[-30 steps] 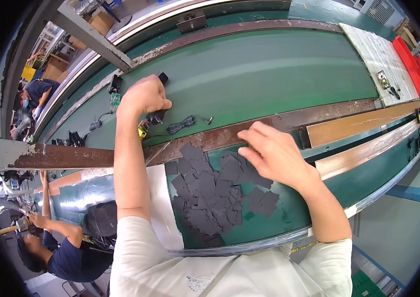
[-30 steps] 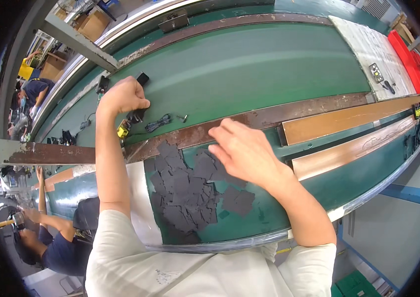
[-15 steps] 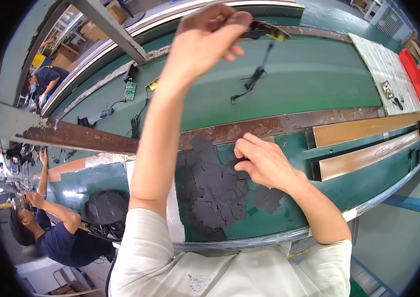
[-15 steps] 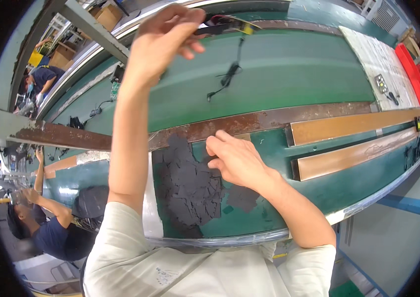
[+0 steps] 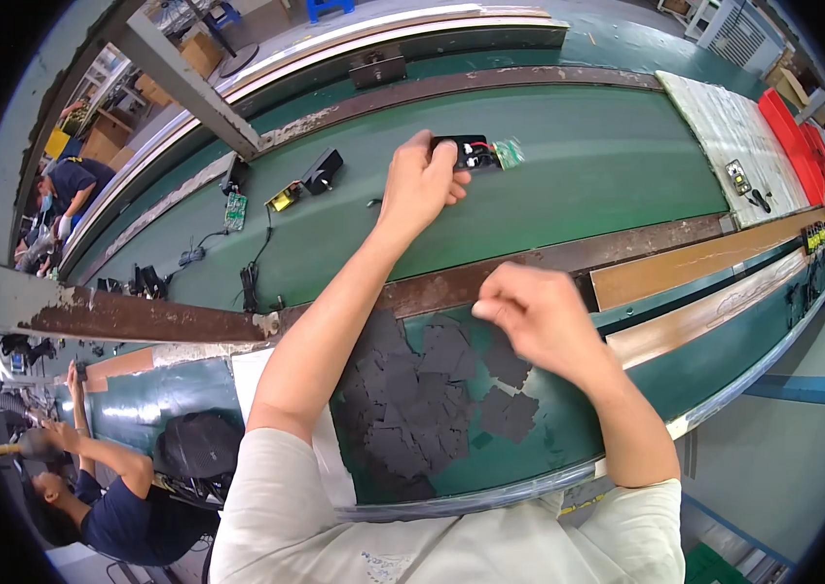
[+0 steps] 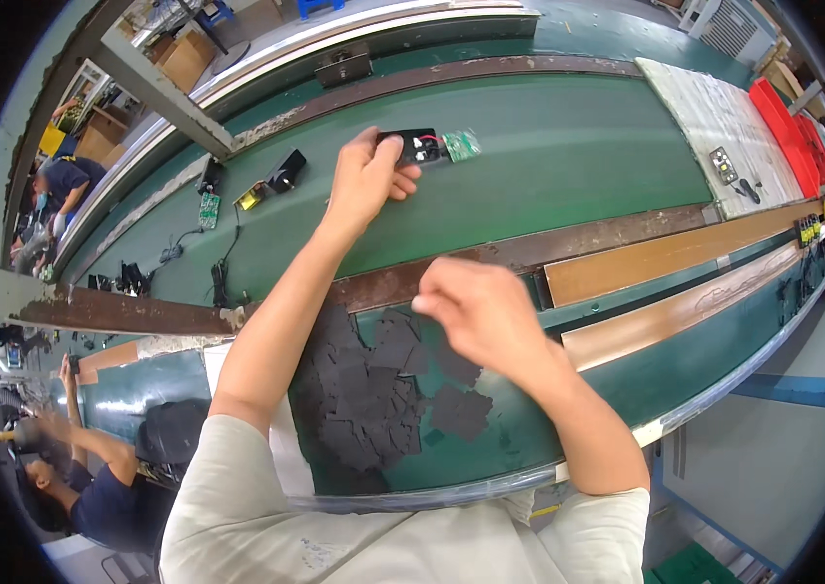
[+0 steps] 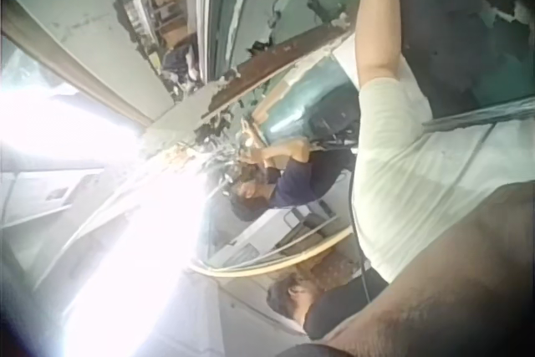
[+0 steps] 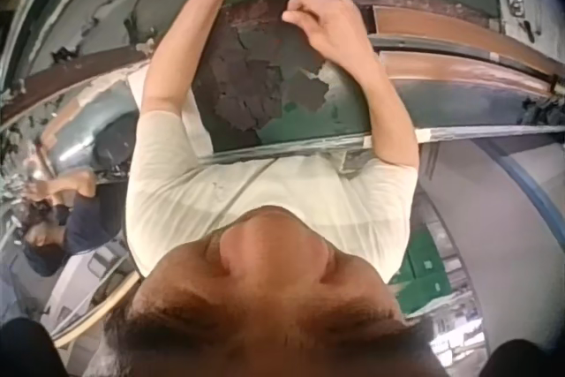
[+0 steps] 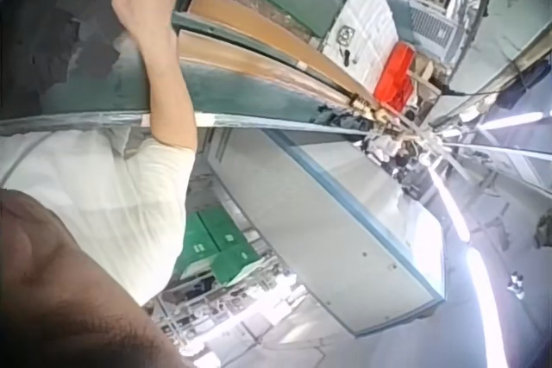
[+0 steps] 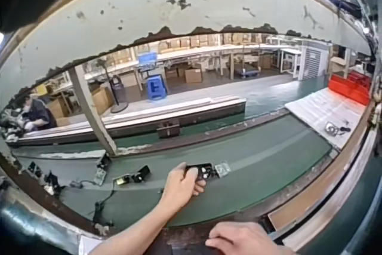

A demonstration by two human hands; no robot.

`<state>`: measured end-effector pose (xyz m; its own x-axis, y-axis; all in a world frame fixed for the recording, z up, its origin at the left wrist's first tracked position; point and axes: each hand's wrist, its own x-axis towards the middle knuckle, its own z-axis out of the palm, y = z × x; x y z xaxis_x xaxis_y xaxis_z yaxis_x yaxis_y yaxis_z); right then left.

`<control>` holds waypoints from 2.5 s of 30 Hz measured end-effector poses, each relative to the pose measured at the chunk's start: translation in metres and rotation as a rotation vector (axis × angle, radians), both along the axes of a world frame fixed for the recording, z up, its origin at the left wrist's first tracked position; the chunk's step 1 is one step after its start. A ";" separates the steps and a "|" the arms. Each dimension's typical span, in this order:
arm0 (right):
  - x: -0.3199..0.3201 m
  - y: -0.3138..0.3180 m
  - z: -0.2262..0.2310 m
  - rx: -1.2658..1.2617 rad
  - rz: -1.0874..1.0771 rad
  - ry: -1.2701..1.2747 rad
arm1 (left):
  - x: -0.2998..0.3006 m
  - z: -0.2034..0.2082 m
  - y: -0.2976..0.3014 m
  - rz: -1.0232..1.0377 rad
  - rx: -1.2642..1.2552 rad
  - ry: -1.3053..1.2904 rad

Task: Assembling small electronic components and circuit boards into black plastic housings on a factory production line.

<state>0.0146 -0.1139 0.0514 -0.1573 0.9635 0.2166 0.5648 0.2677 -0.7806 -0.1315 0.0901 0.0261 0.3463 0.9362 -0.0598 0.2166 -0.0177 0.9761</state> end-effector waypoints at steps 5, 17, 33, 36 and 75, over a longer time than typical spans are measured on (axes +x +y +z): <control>0.028 0.013 0.018 -0.056 -0.364 0.292 | 0.006 0.019 -0.028 -0.160 -0.282 -0.353; 0.040 0.024 0.004 0.061 -0.510 0.471 | 0.026 0.039 -0.095 -0.547 -0.204 -0.365; 0.063 0.021 0.014 -0.156 -0.304 0.732 | 0.026 0.049 -0.092 -0.343 -0.010 -0.234; 0.056 0.018 0.023 -0.307 -0.257 0.830 | 0.030 0.039 -0.091 -0.289 0.199 -0.168; 0.039 0.022 0.007 0.412 -0.562 0.060 | 0.027 0.027 -0.105 -0.396 0.089 -0.369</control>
